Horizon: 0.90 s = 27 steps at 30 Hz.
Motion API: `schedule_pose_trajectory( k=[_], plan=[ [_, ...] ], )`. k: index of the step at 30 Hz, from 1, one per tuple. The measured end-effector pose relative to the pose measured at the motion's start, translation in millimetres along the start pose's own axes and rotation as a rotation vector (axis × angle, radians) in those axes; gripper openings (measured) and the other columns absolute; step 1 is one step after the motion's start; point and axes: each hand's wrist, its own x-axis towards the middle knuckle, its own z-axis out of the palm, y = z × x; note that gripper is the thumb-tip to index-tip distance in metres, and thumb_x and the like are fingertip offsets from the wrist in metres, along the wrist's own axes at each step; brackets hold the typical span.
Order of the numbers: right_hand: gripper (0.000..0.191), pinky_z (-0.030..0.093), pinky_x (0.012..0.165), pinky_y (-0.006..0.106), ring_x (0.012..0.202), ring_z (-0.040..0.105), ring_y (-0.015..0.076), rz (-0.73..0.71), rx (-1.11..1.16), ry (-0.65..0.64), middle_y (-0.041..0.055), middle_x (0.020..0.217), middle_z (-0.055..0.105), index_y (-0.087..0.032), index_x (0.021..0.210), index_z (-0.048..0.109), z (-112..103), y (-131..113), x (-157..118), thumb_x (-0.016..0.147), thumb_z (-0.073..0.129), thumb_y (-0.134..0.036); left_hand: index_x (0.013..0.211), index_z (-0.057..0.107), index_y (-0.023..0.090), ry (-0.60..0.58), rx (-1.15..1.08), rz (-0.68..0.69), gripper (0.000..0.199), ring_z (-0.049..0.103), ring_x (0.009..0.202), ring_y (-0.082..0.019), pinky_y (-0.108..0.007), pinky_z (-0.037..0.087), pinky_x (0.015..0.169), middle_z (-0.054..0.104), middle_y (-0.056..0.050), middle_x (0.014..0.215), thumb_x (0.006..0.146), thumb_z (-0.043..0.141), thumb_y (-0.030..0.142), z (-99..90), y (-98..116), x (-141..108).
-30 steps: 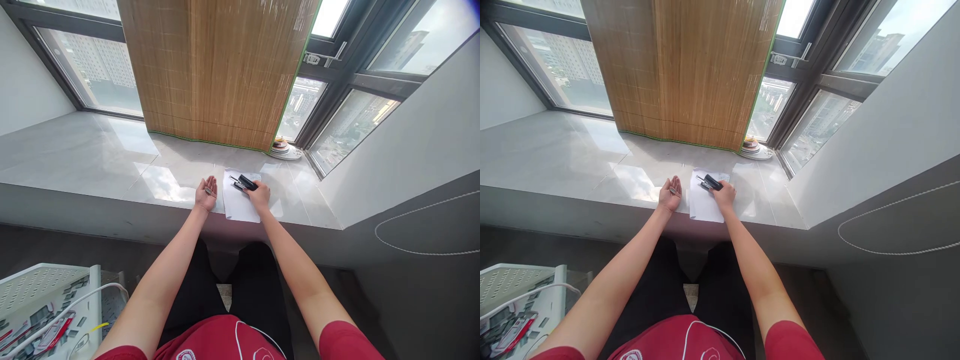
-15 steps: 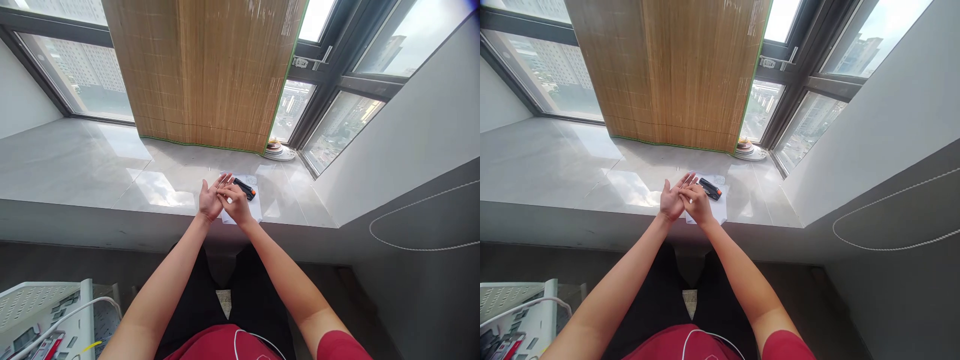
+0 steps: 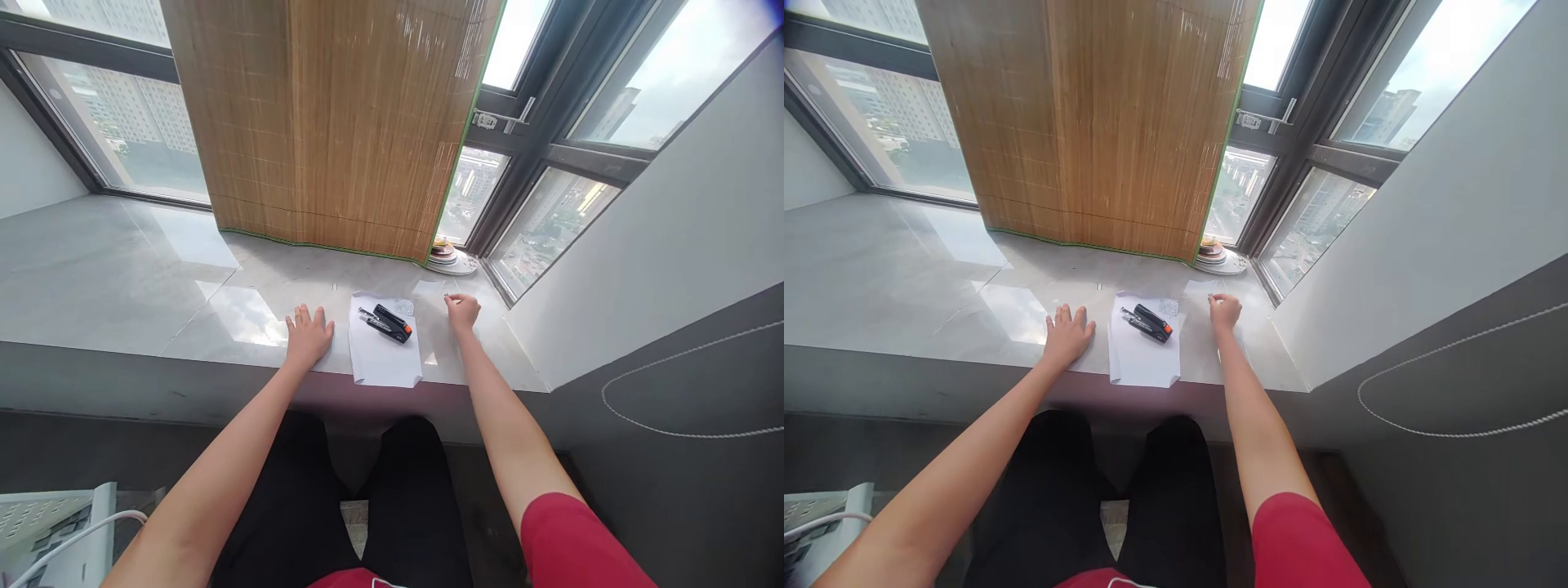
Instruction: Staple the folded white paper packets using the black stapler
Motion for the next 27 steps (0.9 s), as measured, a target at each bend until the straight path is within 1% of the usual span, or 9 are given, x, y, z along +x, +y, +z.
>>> schedule_pose_trajectory(
  k=[4, 10, 12, 14, 18, 21, 23, 25, 27],
  plan=[
    [0.025, 0.051, 0.095, 0.036, 0.096, 0.071, 0.0281, -0.032, -0.032, -0.094, 0.0141, 0.099, 0.081, -0.015, 0.096, 0.084, 21.8, 13.9, 37.5, 0.086, 0.063, -0.024, 0.157, 0.053, 0.013, 0.018, 0.035, 0.007, 0.064, 0.027, 0.164, -0.047, -0.069, 0.019, 0.129, 0.036, -0.030, 0.172, 0.106, 0.041, 0.049, 1.3, -1.6, 0.4],
    [0.028, 0.050, 0.102, 0.038, 0.103, 0.068, 0.0255, -0.094, -0.002, -0.143, 0.0131, 0.110, 0.080, -0.018, 0.098, 0.082, 51.1, 16.2, 35.9, 0.083, 0.060, -0.020, 0.154, 0.056, 0.017, 0.035, 0.037, 0.004, 0.059, 0.030, 0.163, -0.046, -0.068, 0.020, 0.129, 0.039, -0.027, 0.171, 0.106, 0.044, 0.048, 1.7, -3.6, 2.3],
    [0.033, 0.051, 0.100, 0.037, 0.100, 0.068, 0.0245, -0.080, 0.002, -0.130, 0.0144, 0.115, 0.079, -0.016, 0.106, 0.081, 48.2, 20.4, 32.7, 0.082, 0.059, -0.021, 0.153, 0.057, 0.018, 0.039, 0.039, 0.000, 0.058, 0.030, 0.162, -0.045, -0.068, 0.020, 0.129, 0.041, -0.026, 0.170, 0.105, 0.045, 0.049, 1.3, -3.4, 1.1],
    [0.033, 0.051, 0.092, 0.035, 0.093, 0.068, 0.0240, -0.043, -0.008, -0.136, 0.0139, 0.109, 0.078, -0.015, 0.105, 0.080, 39.6, 26.7, 26.7, 0.082, 0.057, -0.020, 0.152, 0.057, 0.018, 0.045, 0.048, 0.000, 0.057, 0.031, 0.162, -0.045, -0.068, 0.021, 0.128, 0.042, -0.027, 0.170, 0.105, 0.046, 0.049, 1.3, -3.6, -0.9],
    [0.021, 0.048, 0.078, 0.031, 0.081, 0.065, 0.0218, -0.053, -0.014, -0.280, 0.0064, 0.085, 0.073, -0.018, 0.081, 0.076, 17.3, 41.9, -4.2, 0.080, 0.055, -0.017, 0.140, 0.063, 0.015, 0.068, 0.006, -0.006, 0.049, 0.035, 0.158, -0.046, -0.069, 0.024, 0.127, 0.048, -0.030, 0.163, 0.103, 0.052, 0.045, 1.2, -1.8, 4.7],
    [0.022, 0.046, 0.081, 0.031, 0.088, 0.062, 0.0220, -0.205, -0.078, -0.348, 0.0062, 0.091, 0.069, -0.021, 0.081, 0.074, 5.7, 47.6, -33.7, 0.087, 0.053, -0.018, 0.113, 0.070, 0.016, 0.079, -0.166, -0.138, 0.027, 0.047, 0.144, -0.051, -0.074, 0.031, 0.119, 0.063, -0.030, 0.140, 0.096, 0.061, 0.035, -2.8, 7.9, 29.5],
    [0.027, 0.044, 0.084, 0.034, 0.092, 0.060, 0.0234, -0.271, -0.172, -0.350, 0.0080, 0.095, 0.065, -0.021, 0.086, 0.074, 1.9, 46.1, -45.9, 0.093, 0.049, -0.018, 0.093, 0.069, 0.019, 0.081, -0.388, -0.236, 0.011, 0.053, 0.137, -0.049, -0.071, 0.035, 0.117, 0.068, -0.026, 0.120, 0.095, 0.062, 0.029, -6.1, 17.6, 54.1],
    [0.029, 0.043, 0.084, 0.035, 0.093, 0.058, 0.0241, -0.269, -0.246, -0.347, 0.0092, 0.096, 0.062, -0.020, 0.089, 0.074, 1.0, 42.1, -50.0, 0.096, 0.046, -0.017, 0.094, 0.068, 0.020, 0.104, -0.587, -0.159, 0.006, 0.055, 0.136, -0.043, -0.060, 0.038, 0.120, 0.066, -0.023, 0.122, 0.093, 0.062, 0.020, -7.1, 26.5, 77.7],
    [0.030, 0.042, 0.083, 0.035, 0.092, 0.057, 0.0241, -0.256, -0.271, -0.352, 0.0097, 0.097, 0.061, -0.020, 0.090, 0.074, 1.6, 38.4, -48.8, 0.096, 0.045, -0.017, 0.110, 0.068, 0.020, 0.114, -0.652, -0.065, 0.023, 0.052, 0.141, -0.039, -0.054, 0.035, 0.124, 0.063, -0.021, 0.135, 0.088, 0.065, 0.014, -4.9, 32.5, 93.3]
  ],
)
